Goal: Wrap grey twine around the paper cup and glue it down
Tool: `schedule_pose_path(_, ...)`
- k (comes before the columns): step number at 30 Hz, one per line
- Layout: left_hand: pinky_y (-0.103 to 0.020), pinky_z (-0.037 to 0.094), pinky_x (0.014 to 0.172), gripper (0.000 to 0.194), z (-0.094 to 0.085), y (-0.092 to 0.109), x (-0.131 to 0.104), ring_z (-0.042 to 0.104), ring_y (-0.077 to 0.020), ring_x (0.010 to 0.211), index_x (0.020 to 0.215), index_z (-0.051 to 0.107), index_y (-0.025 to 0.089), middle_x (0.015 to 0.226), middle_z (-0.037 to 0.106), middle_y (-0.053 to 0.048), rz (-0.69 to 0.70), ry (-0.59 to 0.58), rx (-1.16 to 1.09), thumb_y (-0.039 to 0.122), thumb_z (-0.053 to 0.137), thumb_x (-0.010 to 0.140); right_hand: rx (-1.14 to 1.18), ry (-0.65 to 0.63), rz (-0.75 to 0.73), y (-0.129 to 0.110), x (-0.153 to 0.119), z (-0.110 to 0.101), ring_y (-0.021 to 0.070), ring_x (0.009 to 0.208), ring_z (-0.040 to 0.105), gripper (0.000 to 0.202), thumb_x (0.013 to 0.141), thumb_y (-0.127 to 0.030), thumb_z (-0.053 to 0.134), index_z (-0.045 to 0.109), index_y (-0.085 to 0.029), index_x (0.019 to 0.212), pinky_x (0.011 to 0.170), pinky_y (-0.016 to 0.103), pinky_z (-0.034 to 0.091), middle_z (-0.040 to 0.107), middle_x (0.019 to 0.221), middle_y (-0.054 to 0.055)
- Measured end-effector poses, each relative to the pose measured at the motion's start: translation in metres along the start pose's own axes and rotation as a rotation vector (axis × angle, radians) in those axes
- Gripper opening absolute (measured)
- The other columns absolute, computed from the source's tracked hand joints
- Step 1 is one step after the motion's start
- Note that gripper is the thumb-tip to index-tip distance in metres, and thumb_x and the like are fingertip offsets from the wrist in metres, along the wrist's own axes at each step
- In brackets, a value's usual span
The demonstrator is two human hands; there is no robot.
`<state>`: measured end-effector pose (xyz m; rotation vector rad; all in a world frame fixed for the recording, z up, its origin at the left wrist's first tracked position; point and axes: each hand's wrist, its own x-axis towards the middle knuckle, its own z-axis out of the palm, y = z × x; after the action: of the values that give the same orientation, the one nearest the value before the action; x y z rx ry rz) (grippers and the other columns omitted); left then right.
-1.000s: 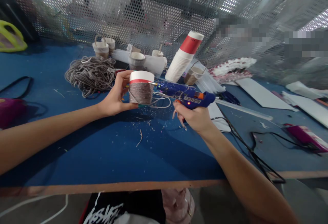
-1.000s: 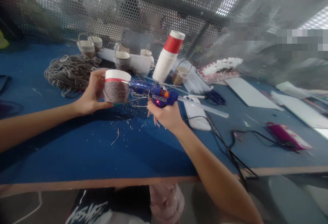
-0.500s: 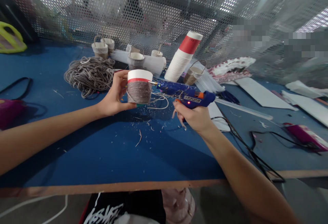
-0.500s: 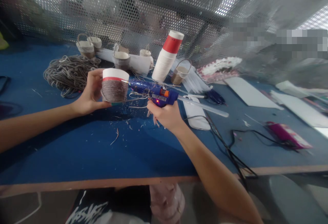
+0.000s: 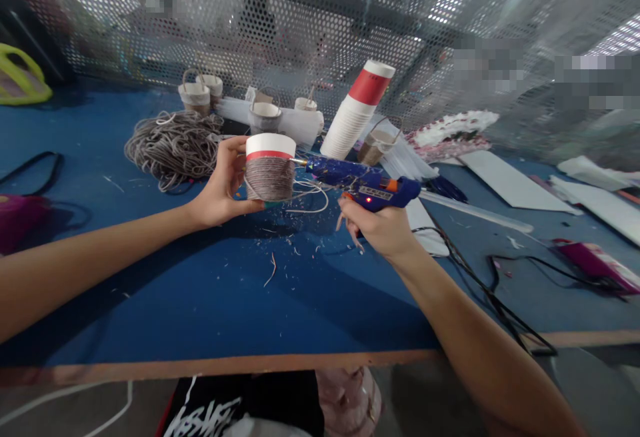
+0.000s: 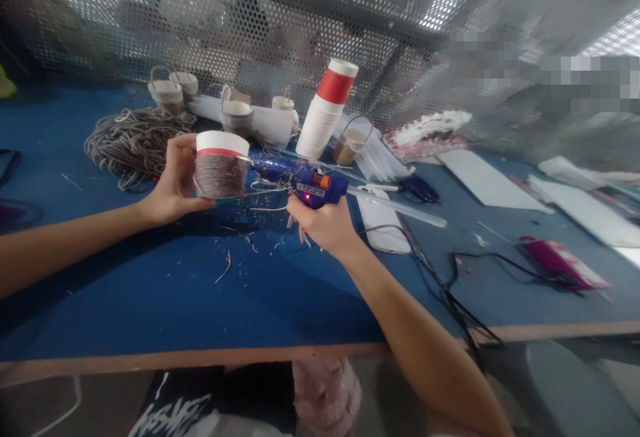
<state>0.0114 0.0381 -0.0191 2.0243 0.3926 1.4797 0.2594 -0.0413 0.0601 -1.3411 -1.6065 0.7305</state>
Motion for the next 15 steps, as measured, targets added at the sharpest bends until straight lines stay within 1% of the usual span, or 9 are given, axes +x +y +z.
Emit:
schedule_pose_path(7, -0.041, 0.056, 0.086, 0.086, -0.0002, 0.0017, 0.0008, 0.054, -0.0297, 0.117, 0.130, 0.029, 0.033, 0.128, 0.045, -0.009, 0.011, 0.006, -0.005, 0.047, 0.084, 0.065, 0.010, -0.014, -0.006, -0.0004, 0.0004, 0.0000, 0.0071, 0.027, 0.040, 0.018, 0.066, -0.030, 0.058, 0.049, -0.023, 0.052, 0.030, 0.024, 0.036, 0.045, 0.036, -0.008)
schedule_pose_path(11, -0.040, 0.056, 0.085, 0.085, -0.0014, 0.0013, 0.0009, 0.054, -0.0290, 0.117, 0.130, 0.030, 0.033, 0.129, 0.045, -0.009, 0.020, 0.001, -0.006, 0.047, 0.084, 0.066, 0.005, -0.004, -0.004, -0.0006, 0.0002, -0.0003, 0.0067, 0.028, 0.040, 0.016, 0.065, -0.029, 0.058, 0.050, -0.023, 0.053, 0.031, 0.024, 0.036, 0.047, 0.038, -0.007)
schedule_pose_path(15, -0.042, 0.056, 0.090, 0.086, -0.0020, 0.0011, 0.0006, 0.054, -0.0290, 0.118, 0.131, 0.029, 0.033, 0.131, 0.045, -0.009, 0.014, 0.003, -0.001, 0.049, 0.083, 0.066, -0.002, -0.004, -0.025, 0.0009, 0.0005, -0.0006, 0.0066, 0.030, 0.040, 0.016, 0.066, -0.029, 0.058, 0.051, -0.022, 0.053, 0.034, 0.025, 0.038, 0.047, 0.039, -0.007)
